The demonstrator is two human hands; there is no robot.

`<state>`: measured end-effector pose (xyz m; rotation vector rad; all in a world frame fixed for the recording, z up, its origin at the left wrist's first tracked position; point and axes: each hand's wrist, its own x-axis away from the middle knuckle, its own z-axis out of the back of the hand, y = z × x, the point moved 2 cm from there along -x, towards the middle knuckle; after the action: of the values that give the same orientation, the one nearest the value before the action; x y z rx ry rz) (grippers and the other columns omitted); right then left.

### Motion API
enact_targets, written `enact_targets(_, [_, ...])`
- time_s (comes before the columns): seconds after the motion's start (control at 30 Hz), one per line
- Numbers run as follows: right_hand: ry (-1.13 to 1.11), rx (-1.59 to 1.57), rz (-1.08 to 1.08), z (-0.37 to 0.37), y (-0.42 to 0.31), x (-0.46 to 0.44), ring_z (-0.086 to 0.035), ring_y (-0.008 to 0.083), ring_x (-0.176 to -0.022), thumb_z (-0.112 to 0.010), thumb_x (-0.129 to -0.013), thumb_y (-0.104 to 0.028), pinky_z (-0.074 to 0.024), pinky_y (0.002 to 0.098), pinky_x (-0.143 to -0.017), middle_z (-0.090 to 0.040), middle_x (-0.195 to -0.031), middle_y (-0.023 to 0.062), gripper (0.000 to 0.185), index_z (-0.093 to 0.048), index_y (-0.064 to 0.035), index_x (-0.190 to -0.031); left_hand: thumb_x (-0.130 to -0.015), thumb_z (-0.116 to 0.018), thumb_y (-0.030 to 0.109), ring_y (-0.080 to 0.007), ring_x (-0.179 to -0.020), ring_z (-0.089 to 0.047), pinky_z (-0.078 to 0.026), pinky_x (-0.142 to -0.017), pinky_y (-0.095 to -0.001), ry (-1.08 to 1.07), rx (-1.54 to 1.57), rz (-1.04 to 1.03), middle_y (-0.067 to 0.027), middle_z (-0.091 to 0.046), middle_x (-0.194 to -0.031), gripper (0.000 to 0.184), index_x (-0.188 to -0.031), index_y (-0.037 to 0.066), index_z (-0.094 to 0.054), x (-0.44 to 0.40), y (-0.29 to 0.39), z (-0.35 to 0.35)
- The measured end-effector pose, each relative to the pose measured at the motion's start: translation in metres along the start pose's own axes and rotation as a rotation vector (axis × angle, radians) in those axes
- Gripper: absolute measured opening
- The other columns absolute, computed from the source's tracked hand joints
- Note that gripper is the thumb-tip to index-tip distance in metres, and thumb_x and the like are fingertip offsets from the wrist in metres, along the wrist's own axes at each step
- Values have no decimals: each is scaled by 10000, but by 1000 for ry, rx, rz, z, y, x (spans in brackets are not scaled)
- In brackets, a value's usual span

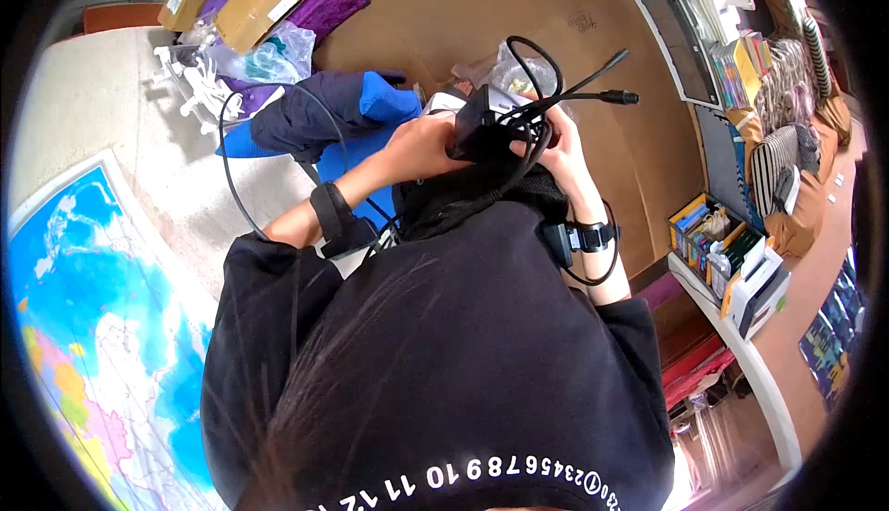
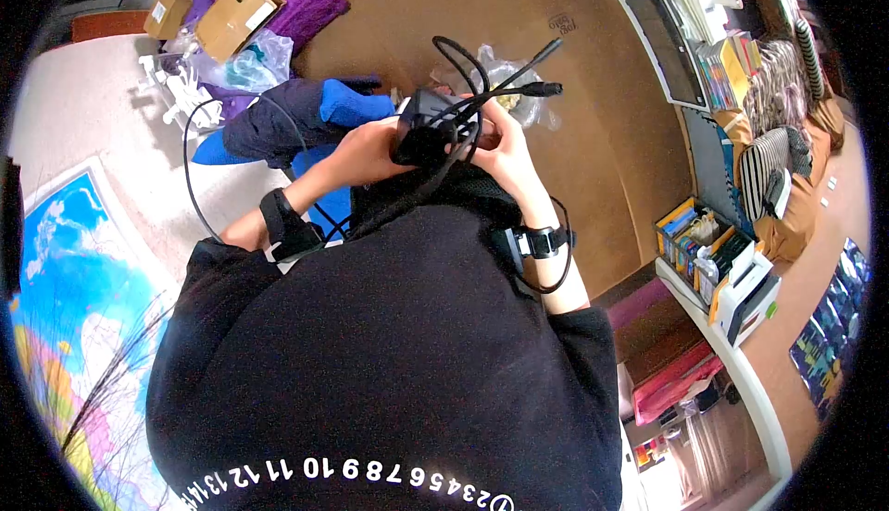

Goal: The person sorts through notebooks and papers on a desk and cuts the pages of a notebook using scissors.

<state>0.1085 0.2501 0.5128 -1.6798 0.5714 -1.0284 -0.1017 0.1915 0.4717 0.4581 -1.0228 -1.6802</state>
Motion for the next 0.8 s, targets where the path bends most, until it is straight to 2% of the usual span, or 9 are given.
enact_targets(0.07, [-42, 23, -34, 1, -2, 2, -598, 62, -875, -703, -737, 57, -478, 226, -807, -646, -980, 17, 566, -487, -3, -1257, -706, -743, 213, -322, -833, -615, -495, -716, -400, -70, -5, 83, -118, -601, -872, 288, -900, 70, -586, 1, 10, 9])
enact_targets(0.27, [-14, 107, -60, 3, 0, 19, -591, 60, -878, -720, -732, 37, -483, 224, -784, -643, -966, 23, 577, -488, 7, -1259, -731, -712, 184, -302, -722, -629, -476, -587, -385, 40, -295, -114, -105, -610, -747, 205, -840, 57, -595, -5, -4, 1])
enact_targets(0.4, [-159, 361, -100, 8, -1, 20, -593, 70, -892, -730, -711, 62, -495, 237, -798, -644, -1011, 33, 557, -521, 20, -1225, -786, -695, 189, -209, -541, -575, -419, -500, -328, 82, -2, 164, -89, -583, -616, 202, -742, 24, -588, -4, -12, 15])
enact_targets(0.43, [-116, 167, -8, -6, -21, 22, -588, 72, -931, -749, -712, 21, -504, 261, -801, -652, -1004, 50, 504, -543, 42, -1171, -797, -695, 194, -174, -515, -550, -405, -492, -309, 129, 70, 155, -83, -566, -587, 221, -724, 16, -585, -5, -10, 16])
enact_targets(0.53, [-118, 448, 135, -21, -29, 20, -646, 263, -994, -757, -662, -2, -505, 347, -836, -634, -1049, 179, 514, -556, 14, -1135, -815, -704, 209, -68, -505, -462, -354, -476, -265, 174, 287, 176, -46, -490, -539, 264, -724, -8, -583, -9, -1, 29])
enact_targets(0.57, [-116, 483, 225, -24, -34, 21, -621, 359, -1007, -731, -658, 2, -504, 381, -851, -601, -1107, 205, 517, -560, -9, -1145, -809, -699, 204, -104, -489, -495, -367, -474, -277, 156, 264, 164, -59, -516, -536, 234, -733, 6, -601, -9, 2, 34])
enact_targets(0.6, [-80, 535, 147, -29, -29, 21, -590, 344, -1077, -707, -639, -10, -471, 400, -921, -592, -1149, 181, 522, -568, -16, -1143, -803, -694, 200, -140, -474, -528, -379, -472, -289, 135, 241, 152, -72, -542, -534, 205, -741, 19, -618, -10, 4, 38])
enact_targets(0.67, [-37, 914, 470, -29, -30, 20, -526, 322, -1173, -715, -580, -42, -408, 432, -1008, -584, -1171, 148, 588, -577, -41, -1151, -801, -696, 193, -156, -466, -524, -375, -467, -298, 138, 223, 92, -83, -539, -531, 206, -736, 18, -610, -11, 13, 46])
enact_targets(0.8, [-138, 1067, 578, -30, -37, 23, -468, 287, -1238, -721, -527, -60, -344, 456, -1079, -555, -1222, 110, 657, -580, -63, -1168, -798, -699, 184, -189, -451, -506, -358, -453, -317, 88, 170, 10, -105, -523, -526, 216, -712, 19, -590, -6, 14, 48])
